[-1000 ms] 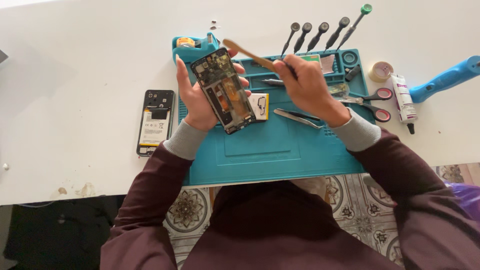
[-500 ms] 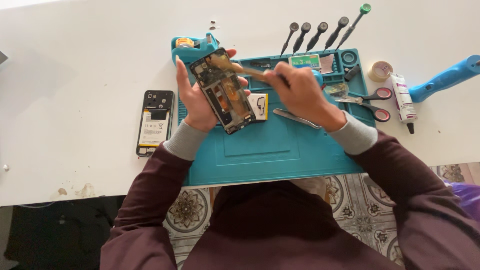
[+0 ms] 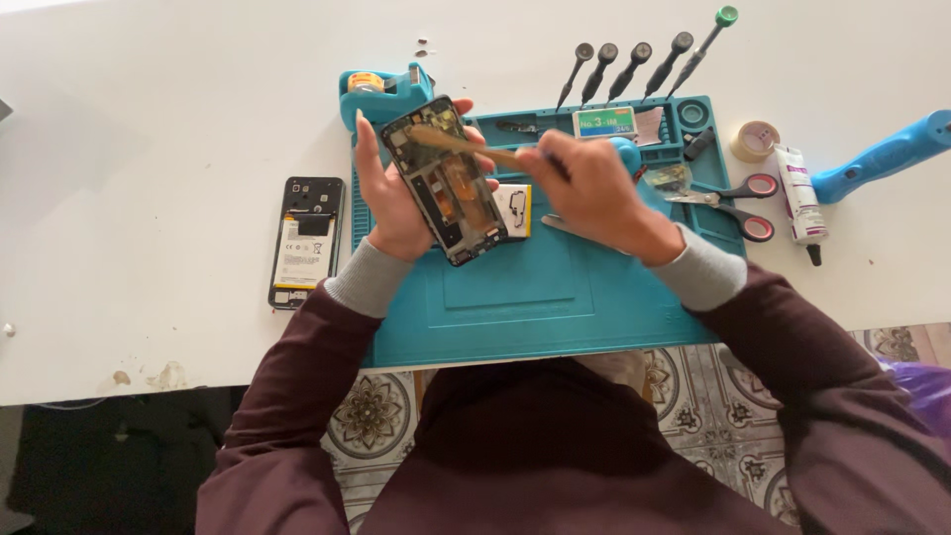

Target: The person cleans the interior of a disassembled smartphone using a toothbrush. They hold the phone in one hand and brush various internal surfaces and crevices with the other hand.

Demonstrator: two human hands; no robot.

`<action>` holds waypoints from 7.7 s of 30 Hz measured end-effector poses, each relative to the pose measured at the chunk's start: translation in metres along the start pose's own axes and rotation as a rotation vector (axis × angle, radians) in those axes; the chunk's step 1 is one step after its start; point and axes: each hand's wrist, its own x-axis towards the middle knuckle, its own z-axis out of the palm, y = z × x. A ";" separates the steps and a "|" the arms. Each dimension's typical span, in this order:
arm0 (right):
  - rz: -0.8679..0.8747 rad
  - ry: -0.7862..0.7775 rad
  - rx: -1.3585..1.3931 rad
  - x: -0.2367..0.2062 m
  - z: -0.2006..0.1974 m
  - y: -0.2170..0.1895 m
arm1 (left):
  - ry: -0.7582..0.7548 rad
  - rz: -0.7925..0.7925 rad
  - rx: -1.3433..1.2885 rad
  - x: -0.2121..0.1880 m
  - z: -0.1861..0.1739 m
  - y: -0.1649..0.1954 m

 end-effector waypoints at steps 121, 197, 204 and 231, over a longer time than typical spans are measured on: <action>-0.019 -0.034 0.038 -0.001 -0.038 0.008 | 0.046 -0.147 0.136 0.001 0.055 -0.004; -0.042 -0.057 0.029 0.001 -0.051 -0.009 | 0.135 0.117 0.002 0.005 0.061 0.006; -0.019 -0.015 0.021 0.002 -0.051 -0.008 | 0.102 0.067 0.083 0.006 0.065 0.000; -0.017 -0.073 0.037 0.007 -0.039 -0.009 | 0.116 0.037 0.153 0.002 0.062 -0.005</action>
